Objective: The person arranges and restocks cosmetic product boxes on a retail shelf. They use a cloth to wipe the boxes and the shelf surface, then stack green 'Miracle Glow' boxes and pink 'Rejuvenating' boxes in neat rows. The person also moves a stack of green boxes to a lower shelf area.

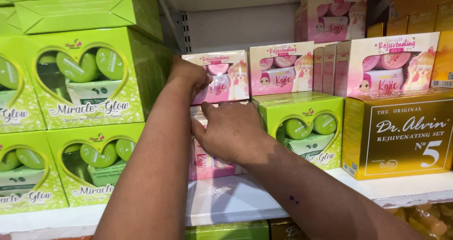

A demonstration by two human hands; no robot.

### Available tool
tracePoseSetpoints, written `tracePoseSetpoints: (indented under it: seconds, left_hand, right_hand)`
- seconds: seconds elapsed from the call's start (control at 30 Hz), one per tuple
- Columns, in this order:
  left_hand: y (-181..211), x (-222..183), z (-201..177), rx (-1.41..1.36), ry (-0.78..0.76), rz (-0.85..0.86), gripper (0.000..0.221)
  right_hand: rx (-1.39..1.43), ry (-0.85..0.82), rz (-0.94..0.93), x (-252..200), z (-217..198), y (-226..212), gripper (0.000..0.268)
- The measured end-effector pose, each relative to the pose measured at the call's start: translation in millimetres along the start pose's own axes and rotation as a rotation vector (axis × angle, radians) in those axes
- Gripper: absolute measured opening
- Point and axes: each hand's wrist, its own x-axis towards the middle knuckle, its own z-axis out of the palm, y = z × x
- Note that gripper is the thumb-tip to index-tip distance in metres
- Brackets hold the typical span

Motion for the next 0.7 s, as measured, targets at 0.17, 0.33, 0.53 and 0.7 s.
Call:
tracePoseSetpoints:
  seconds: [0.17,0.33,0.53,0.7]
  left_hand:
    - [-4,3,-3,0.577,0.254,0.155,0.126]
    - [21,-61,2,0.668,0.144,0.144,0.114]
    - [15,-62,12,0.704,0.275,0.222,0.089]
    - [21,-76,14,0.812,0.286,0.219,0.092]
  right_hand:
    - [-0.017,0.162,-0.114,0,13,12,0.061]
    - [0.138,0.261,-0.145,-5,13,18,0.060]
    - [0.167,0.382,-0.157,-4,23,22,0.051]
    - [0.183,0.573,-0.206,-16,27,24,0.040]
